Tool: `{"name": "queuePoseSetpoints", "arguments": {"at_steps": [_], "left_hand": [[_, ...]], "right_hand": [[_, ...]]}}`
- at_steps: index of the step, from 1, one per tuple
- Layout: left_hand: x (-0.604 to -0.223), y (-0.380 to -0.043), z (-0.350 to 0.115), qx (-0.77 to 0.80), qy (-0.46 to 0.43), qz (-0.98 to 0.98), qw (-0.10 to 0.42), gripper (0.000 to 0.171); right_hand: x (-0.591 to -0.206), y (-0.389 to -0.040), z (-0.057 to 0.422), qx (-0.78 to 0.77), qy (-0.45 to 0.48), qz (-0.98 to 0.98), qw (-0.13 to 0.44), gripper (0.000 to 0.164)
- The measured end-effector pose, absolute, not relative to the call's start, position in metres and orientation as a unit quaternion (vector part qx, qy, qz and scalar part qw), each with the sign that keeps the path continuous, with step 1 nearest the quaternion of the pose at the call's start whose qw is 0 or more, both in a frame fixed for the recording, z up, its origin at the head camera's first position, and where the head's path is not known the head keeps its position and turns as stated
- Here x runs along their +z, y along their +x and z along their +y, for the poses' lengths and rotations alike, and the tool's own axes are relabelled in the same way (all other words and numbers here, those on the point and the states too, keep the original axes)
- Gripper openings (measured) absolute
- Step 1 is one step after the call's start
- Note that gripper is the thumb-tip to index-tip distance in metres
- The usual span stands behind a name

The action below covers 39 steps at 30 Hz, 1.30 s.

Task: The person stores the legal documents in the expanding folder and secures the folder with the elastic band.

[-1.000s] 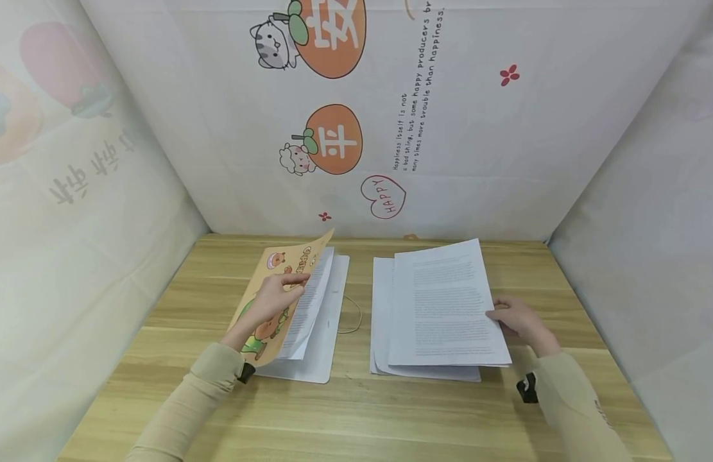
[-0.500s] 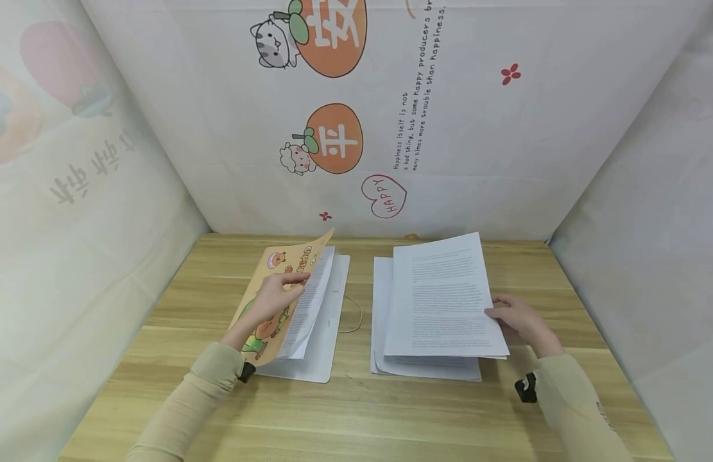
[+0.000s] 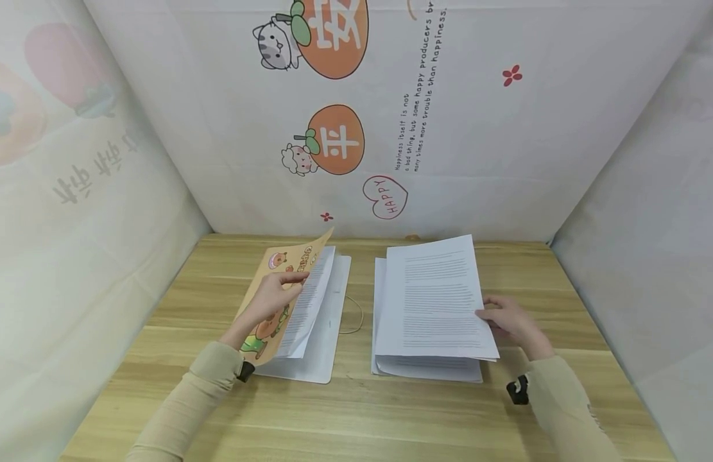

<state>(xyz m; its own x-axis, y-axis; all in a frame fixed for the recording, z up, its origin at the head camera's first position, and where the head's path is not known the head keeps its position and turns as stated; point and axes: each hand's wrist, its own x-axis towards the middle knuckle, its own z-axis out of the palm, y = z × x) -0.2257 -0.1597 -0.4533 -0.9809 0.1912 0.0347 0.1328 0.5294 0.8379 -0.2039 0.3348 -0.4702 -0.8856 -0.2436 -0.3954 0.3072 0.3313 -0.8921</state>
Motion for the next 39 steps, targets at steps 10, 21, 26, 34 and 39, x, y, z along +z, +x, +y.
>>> {"name": "queuePoseSetpoints", "arguments": {"at_steps": [10,21,26,34,39], "left_hand": [[-0.452,-0.226,-0.162,0.494,0.100,0.863,0.022,0.042],[-0.452,-0.225,-0.160,0.492,0.112,0.863,0.018,0.047],[-0.453,-0.224,-0.159,0.494,0.120,0.861,0.024,0.047],[-0.453,-0.224,-0.157,0.492,0.118,0.862,0.039,0.035],[-0.454,-0.224,-0.155,0.489,0.123,0.862,0.041,0.034]], "right_hand": [[-0.470,-0.205,0.322,-0.574,0.019,0.783,0.239,0.058],[-0.474,-0.207,0.309,-0.590,-0.008,0.770,0.243,0.057],[-0.475,-0.207,0.308,-0.589,-0.012,0.771,0.242,0.055],[-0.477,-0.206,0.311,-0.585,-0.013,0.775,0.239,0.051],[-0.478,-0.206,0.314,-0.587,-0.020,0.772,0.243,0.050]]}}
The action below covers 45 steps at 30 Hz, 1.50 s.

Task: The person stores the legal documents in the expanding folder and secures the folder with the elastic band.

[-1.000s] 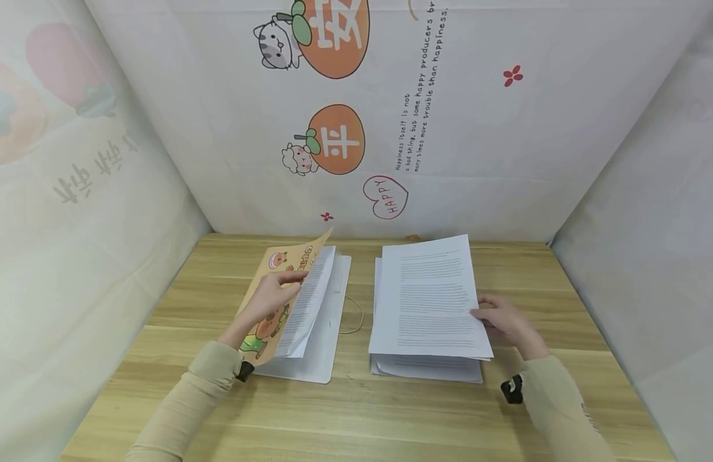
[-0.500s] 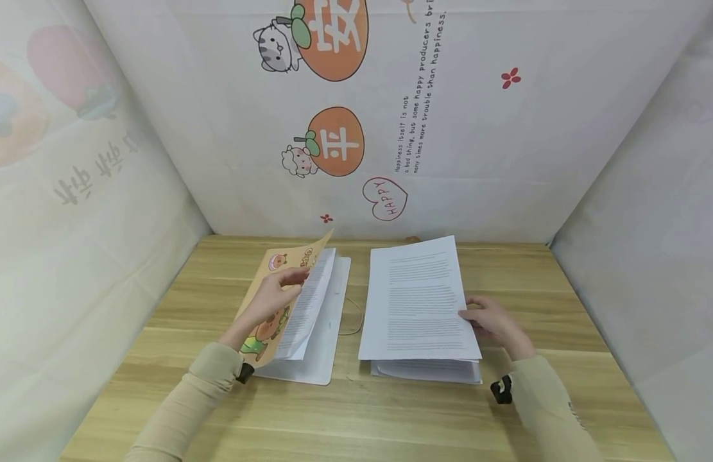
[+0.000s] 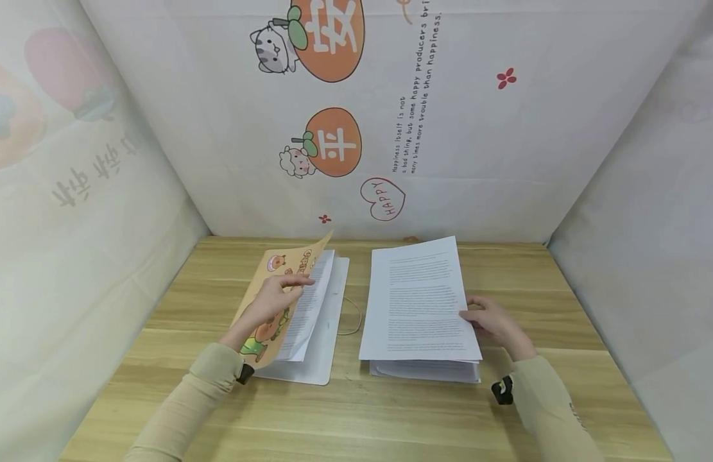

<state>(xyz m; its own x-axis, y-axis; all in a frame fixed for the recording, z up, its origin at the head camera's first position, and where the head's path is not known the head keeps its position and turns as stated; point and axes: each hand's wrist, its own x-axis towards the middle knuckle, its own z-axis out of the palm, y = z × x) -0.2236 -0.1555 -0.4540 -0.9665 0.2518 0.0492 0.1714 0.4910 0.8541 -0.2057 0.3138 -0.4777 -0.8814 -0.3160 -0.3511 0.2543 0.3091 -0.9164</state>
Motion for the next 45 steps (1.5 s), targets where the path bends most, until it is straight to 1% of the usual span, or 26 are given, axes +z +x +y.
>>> {"name": "queuePoseSetpoints", "arguments": {"at_steps": [6,11,18,24,36,45], "left_hand": [[-0.454,-0.223,-0.152,0.471,0.129,0.872,0.029,0.030],[-0.451,-0.222,-0.151,0.466,0.136,0.874,0.033,0.035],[-0.446,-0.223,-0.154,0.455,0.133,0.880,0.018,0.045],[-0.444,-0.222,-0.156,0.453,0.118,0.884,0.007,0.050],[-0.447,-0.225,-0.159,0.451,0.110,0.886,-0.006,0.044],[-0.447,-0.226,-0.161,0.457,0.112,0.882,-0.007,0.043]], "right_hand": [[-0.477,-0.205,0.312,-0.582,-0.009,0.776,0.241,0.053],[-0.477,-0.207,0.305,-0.571,0.004,0.786,0.237,0.055],[-0.477,-0.210,0.287,-0.572,0.005,0.787,0.232,0.056],[-0.480,-0.214,0.270,-0.555,0.004,0.802,0.220,0.056],[-0.480,-0.218,0.242,-0.517,-0.008,0.829,0.213,0.053],[-0.483,-0.222,0.228,-0.547,-0.022,0.808,0.218,0.047]]}}
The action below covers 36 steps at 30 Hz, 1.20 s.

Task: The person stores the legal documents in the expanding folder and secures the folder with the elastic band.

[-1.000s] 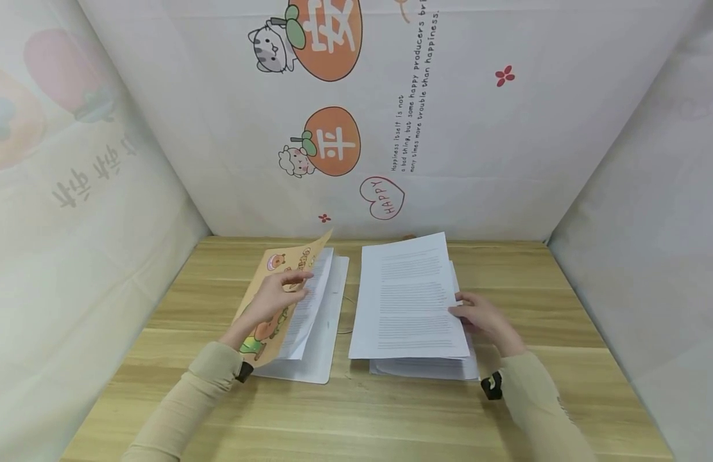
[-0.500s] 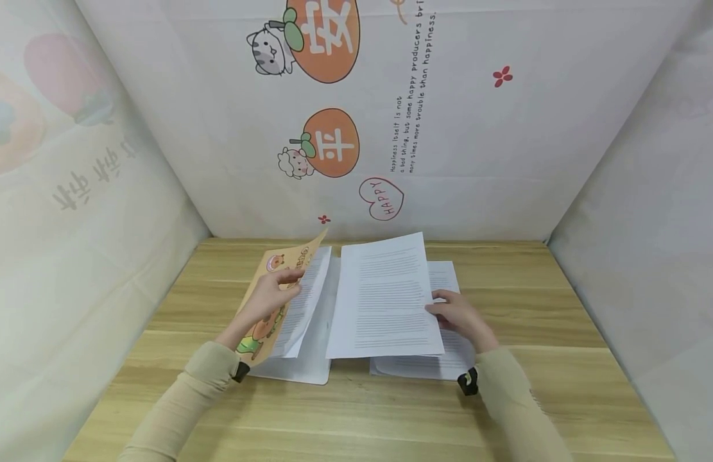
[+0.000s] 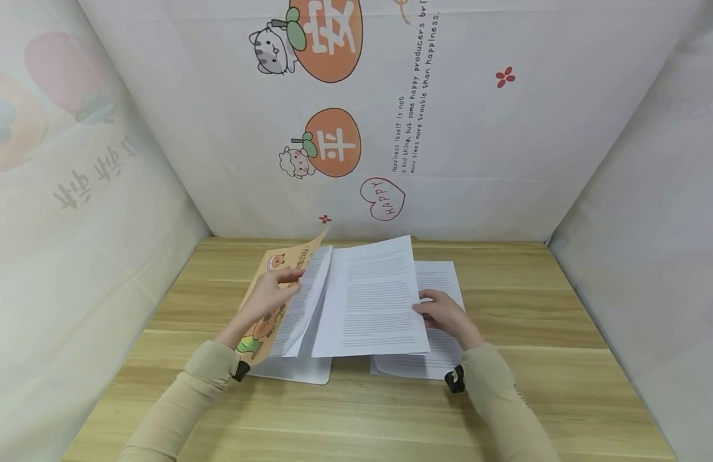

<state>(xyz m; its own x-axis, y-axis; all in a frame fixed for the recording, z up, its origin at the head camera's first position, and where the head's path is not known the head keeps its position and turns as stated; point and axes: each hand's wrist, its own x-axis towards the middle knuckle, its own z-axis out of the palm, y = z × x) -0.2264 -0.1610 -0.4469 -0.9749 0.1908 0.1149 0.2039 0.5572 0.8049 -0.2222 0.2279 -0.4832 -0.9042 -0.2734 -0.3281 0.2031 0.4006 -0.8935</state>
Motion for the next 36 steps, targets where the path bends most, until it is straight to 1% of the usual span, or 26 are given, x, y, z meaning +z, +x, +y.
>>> {"name": "queuePoseSetpoints", "arguments": {"at_steps": [11,23,36], "left_hand": [[-0.447,-0.226,-0.161,-0.461,-0.110,-0.880,0.007,0.042],[-0.445,-0.226,-0.162,-0.462,-0.108,-0.880,0.007,0.041],[-0.446,-0.227,-0.164,-0.469,-0.110,-0.876,0.001,0.043]], "right_hand": [[-0.481,-0.224,0.209,-0.561,-0.015,0.796,0.228,0.045],[-0.483,-0.227,0.203,-0.577,-0.027,0.782,0.235,0.044],[-0.482,-0.226,0.196,-0.566,-0.018,0.788,0.240,0.035]]}}
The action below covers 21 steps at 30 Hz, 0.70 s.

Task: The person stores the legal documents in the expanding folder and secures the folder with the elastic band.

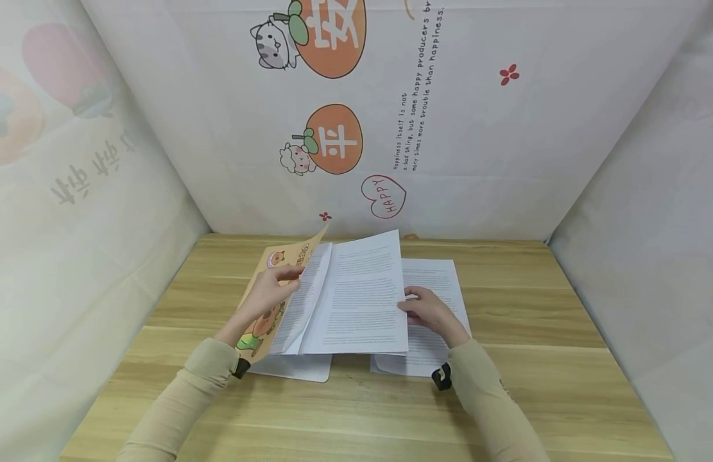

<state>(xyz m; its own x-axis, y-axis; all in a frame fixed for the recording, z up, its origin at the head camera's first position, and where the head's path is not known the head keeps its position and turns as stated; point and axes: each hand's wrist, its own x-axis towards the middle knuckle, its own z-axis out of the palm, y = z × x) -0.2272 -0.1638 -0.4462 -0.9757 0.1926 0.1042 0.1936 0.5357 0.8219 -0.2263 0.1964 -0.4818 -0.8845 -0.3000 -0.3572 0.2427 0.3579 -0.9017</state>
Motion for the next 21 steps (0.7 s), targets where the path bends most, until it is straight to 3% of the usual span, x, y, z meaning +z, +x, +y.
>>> {"name": "queuePoseSetpoints", "arguments": {"at_steps": [21], "left_hand": [[-0.445,-0.225,-0.163,-0.468,-0.108,-0.877,0.004,0.042]], "right_hand": [[-0.477,-0.218,0.186,-0.537,-0.019,0.809,0.240,0.036]]}}
